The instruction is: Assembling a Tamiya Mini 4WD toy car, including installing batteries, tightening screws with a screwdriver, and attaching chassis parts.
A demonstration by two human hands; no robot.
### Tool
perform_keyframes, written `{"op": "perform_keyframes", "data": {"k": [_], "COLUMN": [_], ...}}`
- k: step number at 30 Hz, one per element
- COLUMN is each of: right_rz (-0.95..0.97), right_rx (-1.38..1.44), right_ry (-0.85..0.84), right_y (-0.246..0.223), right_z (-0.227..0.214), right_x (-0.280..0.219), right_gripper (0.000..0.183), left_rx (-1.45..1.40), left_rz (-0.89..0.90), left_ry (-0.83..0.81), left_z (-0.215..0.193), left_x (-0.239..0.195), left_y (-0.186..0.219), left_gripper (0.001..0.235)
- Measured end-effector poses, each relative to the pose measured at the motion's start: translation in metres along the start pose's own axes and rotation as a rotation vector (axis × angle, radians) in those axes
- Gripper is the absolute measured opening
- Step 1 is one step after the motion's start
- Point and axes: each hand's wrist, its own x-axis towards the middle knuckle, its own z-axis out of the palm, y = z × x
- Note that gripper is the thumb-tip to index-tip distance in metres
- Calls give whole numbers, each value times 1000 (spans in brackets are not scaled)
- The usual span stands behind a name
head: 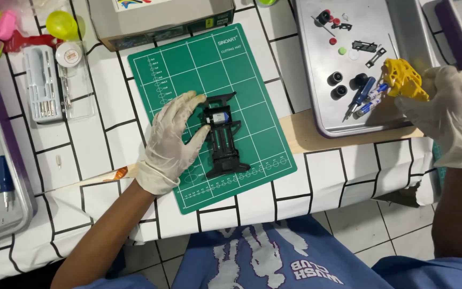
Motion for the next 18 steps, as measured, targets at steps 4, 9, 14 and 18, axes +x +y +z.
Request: {"op": "perform_keyframes", "data": {"k": [4, 9, 14, 18], "right_rz": [-972, -495, -565, -169], "right_rx": [-981, -1104, -1056, -78], "right_ry": [72, 69, 87, 72], "right_y": [30, 0, 5, -11], "right_z": [-15, 5, 0, 2], "right_x": [7, -35, -25, -33], "right_gripper": [68, 66, 58, 23], "left_rx": [-83, -43, -44, -75], "left_rz": [39, 32, 22, -16], "left_ry": [82, 54, 40, 48], "left_z": [1, -1, -3, -4], "left_x": [-1, 1, 3, 4], "left_y": [-3, -1, 3, 4], "left_gripper": [54, 51, 49, 47]}}
